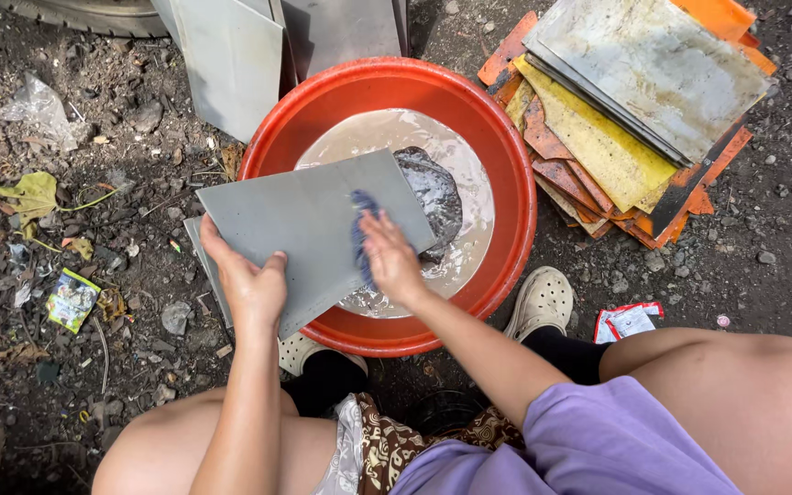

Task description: The person sits on the ground and scrubs a rectangular metal sheet with a blue cloth, repeatedly dipping the cloth into a red basin of soapy water. The person flips the sheet to clean both sides and continues scrubbing until the end of the clip.

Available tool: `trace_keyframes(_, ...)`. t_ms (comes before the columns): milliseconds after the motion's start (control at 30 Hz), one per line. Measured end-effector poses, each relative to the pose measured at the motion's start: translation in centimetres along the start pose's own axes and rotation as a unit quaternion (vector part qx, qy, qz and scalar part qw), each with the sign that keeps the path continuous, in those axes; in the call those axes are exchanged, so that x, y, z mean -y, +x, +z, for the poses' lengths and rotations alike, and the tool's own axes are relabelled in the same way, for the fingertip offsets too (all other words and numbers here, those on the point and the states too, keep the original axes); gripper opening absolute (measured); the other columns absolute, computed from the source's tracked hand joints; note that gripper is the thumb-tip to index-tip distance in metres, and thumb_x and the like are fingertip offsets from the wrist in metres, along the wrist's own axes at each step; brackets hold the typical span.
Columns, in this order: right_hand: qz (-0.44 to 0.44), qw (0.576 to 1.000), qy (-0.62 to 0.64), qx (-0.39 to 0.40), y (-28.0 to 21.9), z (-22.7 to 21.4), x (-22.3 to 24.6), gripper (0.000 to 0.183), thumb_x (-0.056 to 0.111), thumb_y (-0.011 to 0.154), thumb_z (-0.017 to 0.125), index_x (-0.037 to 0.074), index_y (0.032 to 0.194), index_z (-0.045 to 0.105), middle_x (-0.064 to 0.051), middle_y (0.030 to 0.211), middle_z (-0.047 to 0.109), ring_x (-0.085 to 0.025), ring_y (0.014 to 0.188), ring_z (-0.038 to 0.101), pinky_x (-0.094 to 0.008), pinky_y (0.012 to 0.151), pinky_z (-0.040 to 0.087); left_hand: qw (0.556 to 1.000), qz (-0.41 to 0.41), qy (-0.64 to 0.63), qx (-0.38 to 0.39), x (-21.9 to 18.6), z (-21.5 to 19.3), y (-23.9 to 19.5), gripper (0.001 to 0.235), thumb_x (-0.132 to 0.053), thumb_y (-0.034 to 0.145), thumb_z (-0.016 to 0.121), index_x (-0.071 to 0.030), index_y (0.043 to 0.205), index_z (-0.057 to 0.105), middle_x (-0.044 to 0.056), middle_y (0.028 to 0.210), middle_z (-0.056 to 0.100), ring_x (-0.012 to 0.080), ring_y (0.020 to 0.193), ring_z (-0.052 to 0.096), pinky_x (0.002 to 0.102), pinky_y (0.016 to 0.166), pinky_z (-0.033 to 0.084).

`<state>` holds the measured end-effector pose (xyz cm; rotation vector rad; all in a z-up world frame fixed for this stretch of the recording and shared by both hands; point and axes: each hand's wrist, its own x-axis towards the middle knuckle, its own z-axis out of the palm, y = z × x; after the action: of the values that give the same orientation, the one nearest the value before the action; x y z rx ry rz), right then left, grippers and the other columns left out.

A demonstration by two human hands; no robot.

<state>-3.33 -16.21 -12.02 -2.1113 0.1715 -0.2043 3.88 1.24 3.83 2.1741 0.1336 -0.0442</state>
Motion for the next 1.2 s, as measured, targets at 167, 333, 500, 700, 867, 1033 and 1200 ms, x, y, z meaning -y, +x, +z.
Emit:
trace_keyframes(167,0.088,0.992,-0.042,-0.081,4.3,-1.6,-4.6,0.038,0.021,0.110,0.043,-0.003,0.131,0.064,-0.021,0.148,0.056,-0.041,0.148,0.040,-0.042,0.123,0.033,1.000,0.028,0.001,-0.004,-1.4,-0.2,0.0,0.100,0.009,0.078,0.068,-0.004,0.160,0.014,0.024,0.161,0.032,0.0359,0.146,0.040,0.040,0.114,0.035)
trace_keyframes(333,0.005,0.996,0.084,-0.038,2.1,3.0,-0.4,0.043,0.027,0.109,0.045,-0.002,0.135,0.061,-0.021,0.148,0.056,-0.038,0.147,0.044,-0.042,0.119,0.037,0.999,0.034,0.004,0.003,-1.7,0.1,-0.4,0.099,0.011,0.076,0.066,-0.002,0.160,0.015,0.025,0.160,0.033,0.0362,0.150,0.037,0.042,0.120,0.031)
trace_keyframes(500,0.013,0.999,0.025,-0.022,0.0,-1.8,-3.3,0.043,0.024,0.111,0.038,-0.003,0.138,0.058,-0.021,0.152,0.053,-0.038,0.148,0.041,-0.044,0.117,0.033,0.997,0.074,-0.012,0.013,-2.1,0.6,1.1,0.099,0.012,0.078,0.068,-0.001,0.160,0.015,0.028,0.161,0.032,0.0369,0.150,0.035,0.042,0.122,0.029)
trace_keyframes(700,0.069,0.996,0.045,-0.040,1.0,-3.3,-1.0,0.041,0.023,0.109,0.043,-0.003,0.136,0.061,-0.020,0.151,0.054,-0.034,0.148,0.042,-0.042,0.121,0.035,0.996,-0.057,-0.018,0.069,-4.6,0.3,1.1,0.096,0.005,0.078,0.059,-0.010,0.161,0.013,0.018,0.156,0.049,0.0367,0.106,0.063,0.037,0.090,0.049)
trace_keyframes(867,-0.130,0.972,0.187,-0.053,6.5,-0.1,5.8,0.039,0.020,0.112,0.045,-0.002,0.142,0.058,-0.018,0.155,0.053,-0.036,0.152,0.043,-0.040,0.125,0.035,0.982,0.178,0.025,0.065,-6.0,0.0,0.4,0.103,0.014,0.072,0.056,-0.007,0.163,0.011,0.026,0.157,0.044,0.0376,0.119,0.060,0.040,0.091,0.050)
trace_keyframes(1033,-0.096,0.980,0.147,-0.098,12.1,0.0,0.2,0.037,0.020,0.111,0.046,0.000,0.138,0.061,-0.017,0.150,0.058,-0.034,0.149,0.047,-0.039,0.123,0.038,0.991,0.077,-0.014,0.104,-4.9,0.1,0.7,0.100,0.012,0.075,0.055,-0.006,0.161,0.009,0.024,0.161,0.040,0.0267,0.106,0.069,0.030,0.064,0.053)
trace_keyframes(1200,0.070,0.991,0.058,-0.095,12.7,-1.6,-3.3,0.040,0.022,0.111,0.043,0.000,0.139,0.060,-0.019,0.149,0.056,-0.034,0.147,0.045,-0.040,0.121,0.036,0.996,-0.006,-0.001,0.094,-3.6,-0.2,1.5,0.100,0.009,0.077,0.060,-0.007,0.161,0.009,0.023,0.155,0.047,0.0302,0.091,0.067,0.031,0.068,0.052)
